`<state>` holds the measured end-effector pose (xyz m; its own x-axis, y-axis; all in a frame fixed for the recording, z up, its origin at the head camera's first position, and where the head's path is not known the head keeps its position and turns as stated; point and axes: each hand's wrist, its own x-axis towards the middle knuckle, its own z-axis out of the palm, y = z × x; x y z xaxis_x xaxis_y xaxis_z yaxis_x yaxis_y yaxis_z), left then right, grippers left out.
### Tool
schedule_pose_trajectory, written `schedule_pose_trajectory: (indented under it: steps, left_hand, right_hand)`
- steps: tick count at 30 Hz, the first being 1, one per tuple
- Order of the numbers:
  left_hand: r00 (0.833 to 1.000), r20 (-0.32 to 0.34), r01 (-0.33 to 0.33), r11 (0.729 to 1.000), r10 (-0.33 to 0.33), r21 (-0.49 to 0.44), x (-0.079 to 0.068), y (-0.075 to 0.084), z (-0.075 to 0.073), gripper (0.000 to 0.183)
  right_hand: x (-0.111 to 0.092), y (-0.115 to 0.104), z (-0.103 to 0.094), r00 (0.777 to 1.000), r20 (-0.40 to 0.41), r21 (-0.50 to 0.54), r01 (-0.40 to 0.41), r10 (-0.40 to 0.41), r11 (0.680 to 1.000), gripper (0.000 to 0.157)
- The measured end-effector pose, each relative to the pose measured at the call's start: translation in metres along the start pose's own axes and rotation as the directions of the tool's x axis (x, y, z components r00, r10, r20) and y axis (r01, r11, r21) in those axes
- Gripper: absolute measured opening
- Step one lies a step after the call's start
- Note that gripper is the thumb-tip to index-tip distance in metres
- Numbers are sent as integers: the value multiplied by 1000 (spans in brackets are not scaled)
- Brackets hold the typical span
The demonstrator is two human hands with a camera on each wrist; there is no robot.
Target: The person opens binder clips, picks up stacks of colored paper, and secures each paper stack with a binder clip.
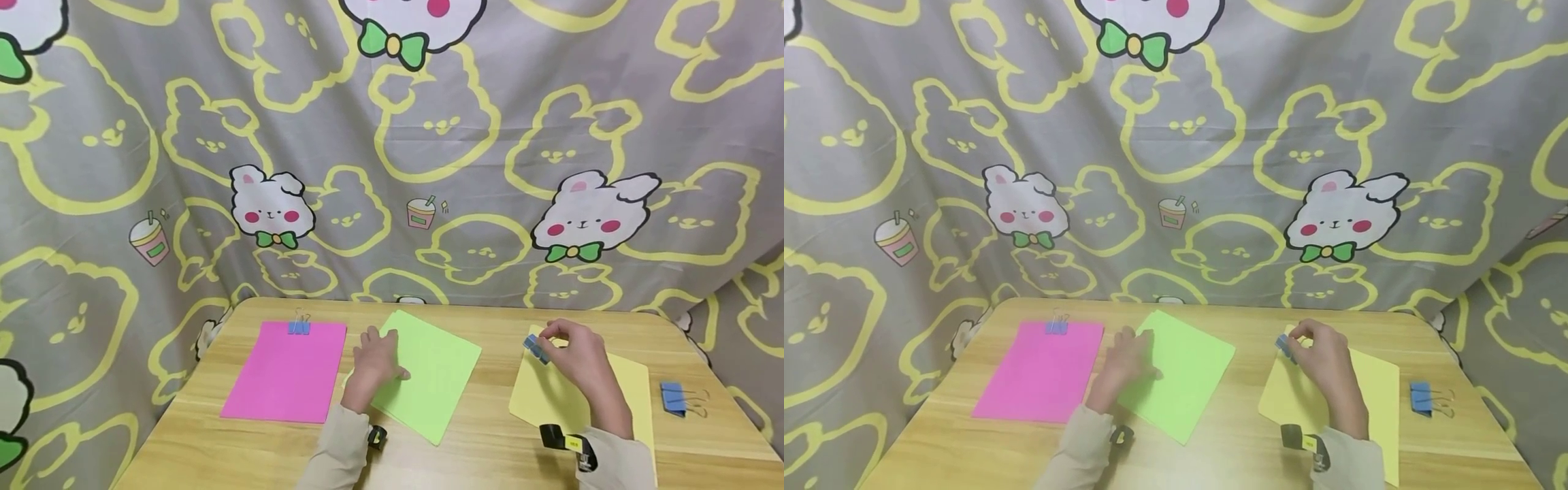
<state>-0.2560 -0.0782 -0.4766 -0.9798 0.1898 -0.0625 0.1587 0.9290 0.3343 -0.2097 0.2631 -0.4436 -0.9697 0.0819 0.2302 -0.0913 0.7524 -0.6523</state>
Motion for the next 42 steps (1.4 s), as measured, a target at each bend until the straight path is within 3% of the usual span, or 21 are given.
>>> schedule_pose_trajectory:
  steps: [6, 14, 21, 26, 29, 36, 42]
  left_hand:
    - [996, 15, -85, 993, 87, -81, 1, -6, -1, 97]
    - [1000, -18, 7, 999, -8, -53, 1, 6, 4, 104]
    - [1000, -3, -7, 998, 7, -65, 2, 8, 5, 110]
    - [1000, 5, 24, 999, -24, -48, 0, 9, 4, 113]
    - [998, -4, 62, 998, -62, -23, -2, 12, 3, 107]
    - [986, -82, 150, 986, -144, 77, -4, 14, 5, 72]
    - [980, -104, 179, 978, -168, 110, -1, 8, 9, 83]
  right_hand:
    - [0, -1, -1, 1000, -3, -2, 3, -3, 1000, 9]
    - [-1, 0, -2, 1000, -2, -2, 7, -7, 1000, 8]
    - [-3, 1, -2, 1000, -11, -3, 6, -6, 1000, 6]
    - [-5, 2, -1, 1000, -19, -3, 17, -17, 1000, 6]
    - [-5, 3, -1, 1000, -20, -2, 23, -23, 1000, 6]
    - [-4, 2, 0, 1000, -10, -1, 19, -19, 1000, 7]
    - [-2, 0, 1, 1000, 10, 0, 7, -7, 1000, 8]
